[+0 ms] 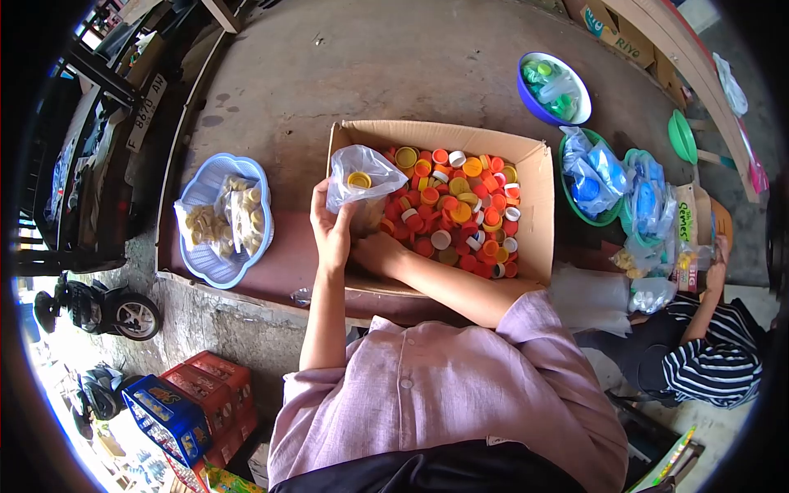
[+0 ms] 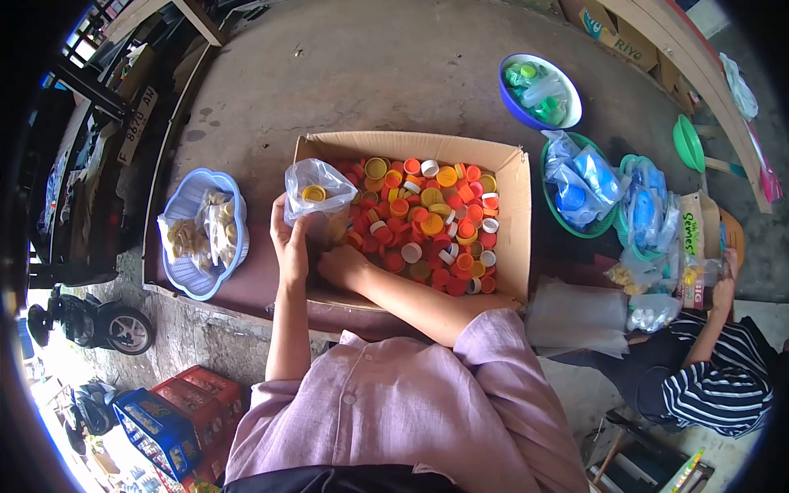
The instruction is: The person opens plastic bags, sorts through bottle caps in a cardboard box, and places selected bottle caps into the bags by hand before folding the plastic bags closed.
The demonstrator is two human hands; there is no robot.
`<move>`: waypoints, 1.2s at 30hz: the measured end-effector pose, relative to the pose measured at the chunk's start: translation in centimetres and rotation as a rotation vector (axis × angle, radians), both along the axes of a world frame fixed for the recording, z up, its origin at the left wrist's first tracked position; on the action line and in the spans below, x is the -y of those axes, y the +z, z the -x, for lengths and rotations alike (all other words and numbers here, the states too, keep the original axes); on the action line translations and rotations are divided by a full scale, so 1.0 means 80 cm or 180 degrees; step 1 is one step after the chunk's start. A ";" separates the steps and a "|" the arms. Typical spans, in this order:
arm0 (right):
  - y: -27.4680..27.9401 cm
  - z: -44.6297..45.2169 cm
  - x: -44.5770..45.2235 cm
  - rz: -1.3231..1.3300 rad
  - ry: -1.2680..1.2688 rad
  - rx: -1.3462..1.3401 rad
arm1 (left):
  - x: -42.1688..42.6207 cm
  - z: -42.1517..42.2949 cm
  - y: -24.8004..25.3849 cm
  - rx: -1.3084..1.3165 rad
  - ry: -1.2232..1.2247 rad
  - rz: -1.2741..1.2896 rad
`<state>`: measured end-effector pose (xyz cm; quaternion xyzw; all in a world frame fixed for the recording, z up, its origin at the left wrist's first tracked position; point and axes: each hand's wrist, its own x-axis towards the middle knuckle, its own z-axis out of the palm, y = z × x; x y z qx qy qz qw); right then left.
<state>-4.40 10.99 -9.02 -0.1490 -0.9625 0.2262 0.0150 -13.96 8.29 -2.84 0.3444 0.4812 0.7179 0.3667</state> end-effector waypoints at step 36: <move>-0.020 0.009 -0.010 0.0487 -0.0754 -0.1110 | -0.002 -0.003 -0.003 -0.0444 -0.0025 -0.0136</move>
